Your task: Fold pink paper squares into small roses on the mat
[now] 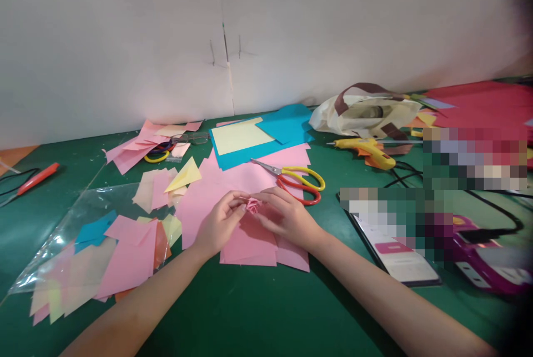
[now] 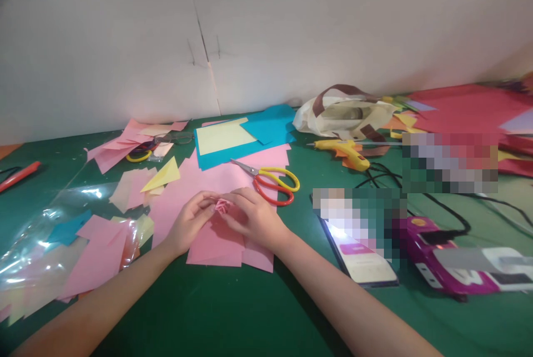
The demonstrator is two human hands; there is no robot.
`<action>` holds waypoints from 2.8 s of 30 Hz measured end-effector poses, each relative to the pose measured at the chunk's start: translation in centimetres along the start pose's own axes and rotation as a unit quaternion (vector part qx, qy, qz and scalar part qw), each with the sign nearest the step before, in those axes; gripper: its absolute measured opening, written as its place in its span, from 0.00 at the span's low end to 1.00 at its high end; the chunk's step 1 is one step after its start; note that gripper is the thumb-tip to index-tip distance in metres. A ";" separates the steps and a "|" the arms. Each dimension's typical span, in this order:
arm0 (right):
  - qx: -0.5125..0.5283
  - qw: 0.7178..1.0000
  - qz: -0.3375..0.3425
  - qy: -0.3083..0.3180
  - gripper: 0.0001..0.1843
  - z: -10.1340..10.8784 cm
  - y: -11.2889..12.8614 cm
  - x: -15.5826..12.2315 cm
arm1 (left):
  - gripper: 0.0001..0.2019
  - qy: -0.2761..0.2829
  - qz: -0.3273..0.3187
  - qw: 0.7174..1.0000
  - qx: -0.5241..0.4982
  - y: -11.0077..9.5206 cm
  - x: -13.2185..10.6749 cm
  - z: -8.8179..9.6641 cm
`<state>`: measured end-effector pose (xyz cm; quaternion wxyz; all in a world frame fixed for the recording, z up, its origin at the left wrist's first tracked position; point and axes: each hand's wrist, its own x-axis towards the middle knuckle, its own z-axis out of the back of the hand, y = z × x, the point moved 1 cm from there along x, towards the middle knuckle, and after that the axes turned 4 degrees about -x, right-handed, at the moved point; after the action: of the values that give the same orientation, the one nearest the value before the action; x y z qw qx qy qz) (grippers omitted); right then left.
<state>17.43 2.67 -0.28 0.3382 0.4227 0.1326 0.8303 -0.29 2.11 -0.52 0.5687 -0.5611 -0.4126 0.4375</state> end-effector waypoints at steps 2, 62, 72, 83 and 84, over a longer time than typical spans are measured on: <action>0.013 1.000 -0.006 0.018 0.15 0.1 0.0 0.0 | 0.09 -0.001 0.007 1.000 -0.005 0.0 0.0 0.0; -0.130 0.982 -0.017 0.137 0.19 0.0 0.3 -0.3 | 0.07 -0.032 -0.103 0.994 -0.019 -1.1 -1.1 -0.3; -0.125 0.969 -0.031 0.211 0.32 -0.3 0.7 -0.4 | 0.06 -0.069 -0.118 0.990 -0.040 -1.2 -1.0 -0.3; -0.159 0.963 0.033 0.216 0.20 -0.2 1.0 -0.4 | 0.05 -0.046 -0.125 0.990 -0.047 -1.3 -0.9 -0.3; -0.163 0.962 0.039 0.217 0.20 -0.3 1.0 -0.5 | 0.05 -0.044 -0.124 0.990 -0.048 -1.4 -0.9 -0.4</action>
<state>16.96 1.62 -0.21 0.3329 0.1766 0.0489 0.9250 -0.15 1.14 0.87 0.5725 -0.5125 -0.5241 0.3674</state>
